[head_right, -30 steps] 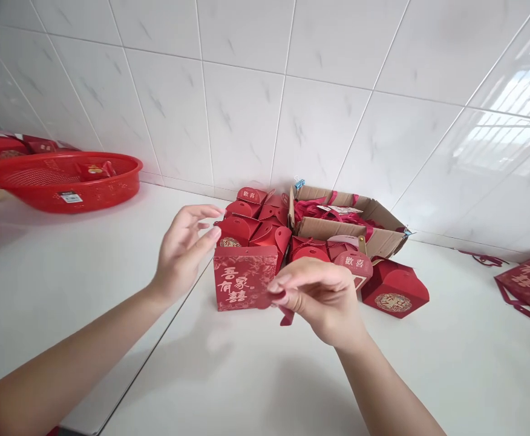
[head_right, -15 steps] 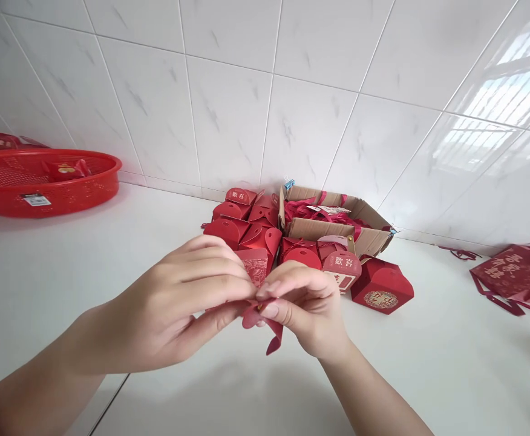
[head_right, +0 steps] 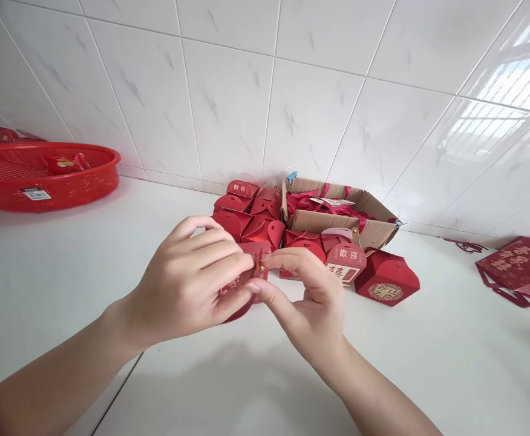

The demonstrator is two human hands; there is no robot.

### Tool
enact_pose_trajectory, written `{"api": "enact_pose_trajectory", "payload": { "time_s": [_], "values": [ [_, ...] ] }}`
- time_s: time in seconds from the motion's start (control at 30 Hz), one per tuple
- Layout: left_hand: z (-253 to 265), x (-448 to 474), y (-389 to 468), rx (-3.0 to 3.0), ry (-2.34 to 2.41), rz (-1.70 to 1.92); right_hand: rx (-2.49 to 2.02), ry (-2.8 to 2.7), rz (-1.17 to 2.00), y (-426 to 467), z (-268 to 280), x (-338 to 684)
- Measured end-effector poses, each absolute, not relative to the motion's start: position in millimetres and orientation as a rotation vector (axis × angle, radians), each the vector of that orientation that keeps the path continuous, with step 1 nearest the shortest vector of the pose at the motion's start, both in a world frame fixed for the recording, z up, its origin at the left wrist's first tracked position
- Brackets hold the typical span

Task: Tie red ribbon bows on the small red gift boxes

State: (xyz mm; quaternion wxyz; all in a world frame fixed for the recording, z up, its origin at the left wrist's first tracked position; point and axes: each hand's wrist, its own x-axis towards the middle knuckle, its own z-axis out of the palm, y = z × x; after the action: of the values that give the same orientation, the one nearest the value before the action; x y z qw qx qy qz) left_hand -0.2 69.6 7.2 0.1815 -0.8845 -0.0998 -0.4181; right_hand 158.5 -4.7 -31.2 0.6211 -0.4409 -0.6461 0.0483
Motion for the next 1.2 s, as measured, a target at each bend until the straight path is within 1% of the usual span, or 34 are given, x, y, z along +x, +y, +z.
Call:
{"api": "enact_pose_trajectory", "payload": {
  "time_s": [0.1, 0.47, 0.67, 0.87, 0.97, 1.1, 1.2],
  "values": [
    [6.8, -0.7, 68.8, -2.491, -0.291, -1.148, -1.061, -1.458, 0.102, -6.2, -29.5, 156.8],
    [7.0, -0.7, 61.0, -2.521, -0.339, -1.129, -1.117, -1.542, -0.209, -11.6, -26.0, 154.1],
    [4.6, 0.6, 61.2, -2.662, -0.32, -1.173, -1.127, -1.523, -0.197, -11.1, -25.5, 153.4],
    [2.3, 3.2, 64.3, -2.853, -0.317, -1.252, -1.119, -1.516, -0.056, -10.8, -24.3, 155.4],
    [4.6, 1.5, 67.8, -2.947, -0.362, -1.218, -1.137, -1.515, 0.094, -10.2, -23.5, 158.3],
    [11.1, -6.3, 71.2, -3.061, -0.45, -1.069, -1.127, -1.581, 0.437, -6.9, -22.1, 167.5],
    [15.3, -13.6, 71.2, -3.099, -0.464, -0.973, -0.905, -1.675, 0.788, -3.0, -22.2, 175.0]
  ]
}}
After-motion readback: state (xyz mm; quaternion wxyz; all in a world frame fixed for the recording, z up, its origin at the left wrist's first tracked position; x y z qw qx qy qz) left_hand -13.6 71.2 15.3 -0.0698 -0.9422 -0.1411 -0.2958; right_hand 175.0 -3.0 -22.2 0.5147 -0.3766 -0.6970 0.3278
